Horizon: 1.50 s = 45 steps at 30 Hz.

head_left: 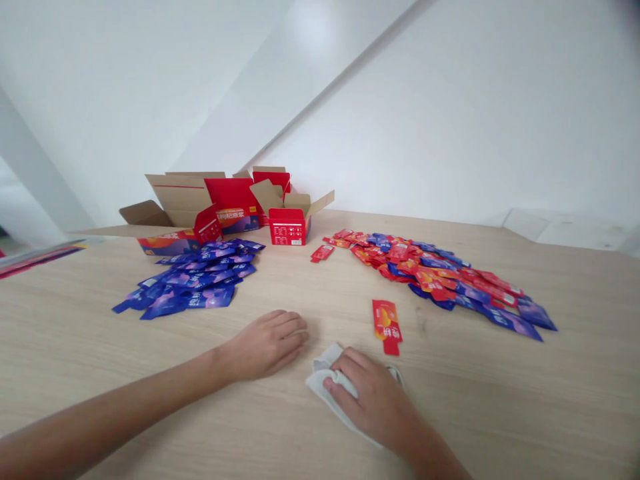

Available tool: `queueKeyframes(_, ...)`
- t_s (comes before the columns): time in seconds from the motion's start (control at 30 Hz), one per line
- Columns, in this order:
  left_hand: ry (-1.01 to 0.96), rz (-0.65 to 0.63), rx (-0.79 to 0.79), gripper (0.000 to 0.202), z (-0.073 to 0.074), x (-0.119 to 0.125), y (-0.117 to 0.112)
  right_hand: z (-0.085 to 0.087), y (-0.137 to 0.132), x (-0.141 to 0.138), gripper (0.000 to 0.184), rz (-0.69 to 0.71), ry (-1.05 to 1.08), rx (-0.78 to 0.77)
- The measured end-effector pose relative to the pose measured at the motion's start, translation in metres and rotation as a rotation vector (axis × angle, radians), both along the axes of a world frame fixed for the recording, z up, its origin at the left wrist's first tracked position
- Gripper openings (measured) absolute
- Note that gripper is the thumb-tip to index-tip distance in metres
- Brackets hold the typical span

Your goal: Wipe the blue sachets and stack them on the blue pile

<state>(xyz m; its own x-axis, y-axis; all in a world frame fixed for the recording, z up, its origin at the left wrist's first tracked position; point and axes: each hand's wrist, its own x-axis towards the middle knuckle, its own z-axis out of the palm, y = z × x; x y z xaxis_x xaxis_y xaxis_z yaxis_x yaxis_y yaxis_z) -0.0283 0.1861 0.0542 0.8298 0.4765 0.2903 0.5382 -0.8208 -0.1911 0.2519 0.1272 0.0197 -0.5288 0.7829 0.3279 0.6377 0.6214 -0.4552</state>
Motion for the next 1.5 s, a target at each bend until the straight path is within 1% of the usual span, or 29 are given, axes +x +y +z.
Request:
queueKeyframes(0.07,-0.022,-0.031,-0.025,0.024,-0.006,0.017,0.005,-0.001,-0.001,-0.001,0.013,0.008,-0.013,0.001)
queueKeyframes(0.17,-0.071,-0.030,-0.056,0.020,-0.019,0.029,0.016,-0.001,0.000,-0.001,0.012,0.008,-0.021,-0.001)
queueKeyframes(0.27,-0.144,0.015,-0.087,0.019,-0.032,0.027,0.021,0.001,0.001,0.000,0.011,0.023,-0.024,0.000)
queueKeyframes(0.37,-0.228,0.094,-0.112,0.019,-0.039,0.020,0.020,0.003,0.000,0.000,0.013,0.031,-0.030,-0.005)
queueKeyframes(0.47,-0.269,0.138,-0.126,0.019,-0.041,0.016,0.019,0.003,-0.003,-0.001,0.016,0.046,-0.044,-0.016)
queueKeyframes(0.6,-0.257,0.122,-0.119,0.020,-0.041,0.020,0.024,0.004,-0.004,-0.002,0.020,0.051,-0.071,-0.020)
queueKeyframes(0.67,-0.244,0.095,-0.101,0.022,-0.039,0.025,0.031,0.004,-0.004,-0.003,0.022,0.059,-0.095,-0.018)
queueKeyframes(0.73,-0.232,0.062,-0.076,0.025,-0.038,0.033,0.044,0.005,-0.005,-0.005,0.024,0.076,-0.120,-0.007)
queueKeyframes(0.8,-0.223,0.033,-0.050,0.027,-0.037,0.046,0.063,0.005,-0.006,-0.007,0.025,0.096,-0.138,0.011)
queueKeyframes(0.9,-0.229,0.038,-0.018,0.022,-0.039,0.075,0.096,0.004,-0.009,-0.010,0.028,0.113,-0.153,0.033)
queueKeyframes(0.97,-0.257,0.084,0.004,0.021,-0.043,0.101,0.120,0.002,-0.010,-0.012,0.028,0.116,-0.157,0.042)
queueKeyframes(1.1,-0.359,0.233,0.050,0.033,-0.052,0.154,0.164,-0.003,-0.009,-0.011,0.029,0.125,-0.138,0.044)
queueKeyframes(1.17,-0.413,0.298,0.062,0.037,-0.056,0.178,0.183,-0.004,-0.009,-0.011,0.030,0.125,-0.125,0.030)
queueKeyframes(1.23,-0.454,0.329,0.063,0.039,-0.058,0.198,0.198,-0.004,-0.008,-0.011,0.032,0.113,-0.123,0.014)
queueKeyframes(1.3,-0.478,0.321,0.057,0.041,-0.059,0.216,0.210,-0.004,-0.007,-0.012,0.034,0.102,-0.134,-0.005)
queueKeyframes(1.37,-0.493,0.284,0.050,0.042,-0.059,0.229,0.219,-0.004,-0.006,-0.013,0.035,0.113,-0.154,-0.024)
queueKeyframes(1.43,-0.498,0.226,0.046,0.042,-0.059,0.239,0.226,-0.005,-0.006,-0.014,0.035,0.131,-0.172,-0.040)
queueKeyframes(1.5,-0.488,0.157,0.037,0.040,-0.059,0.244,0.231,-0.006,-0.006,-0.016,0.036,0.119,-0.180,-0.040)
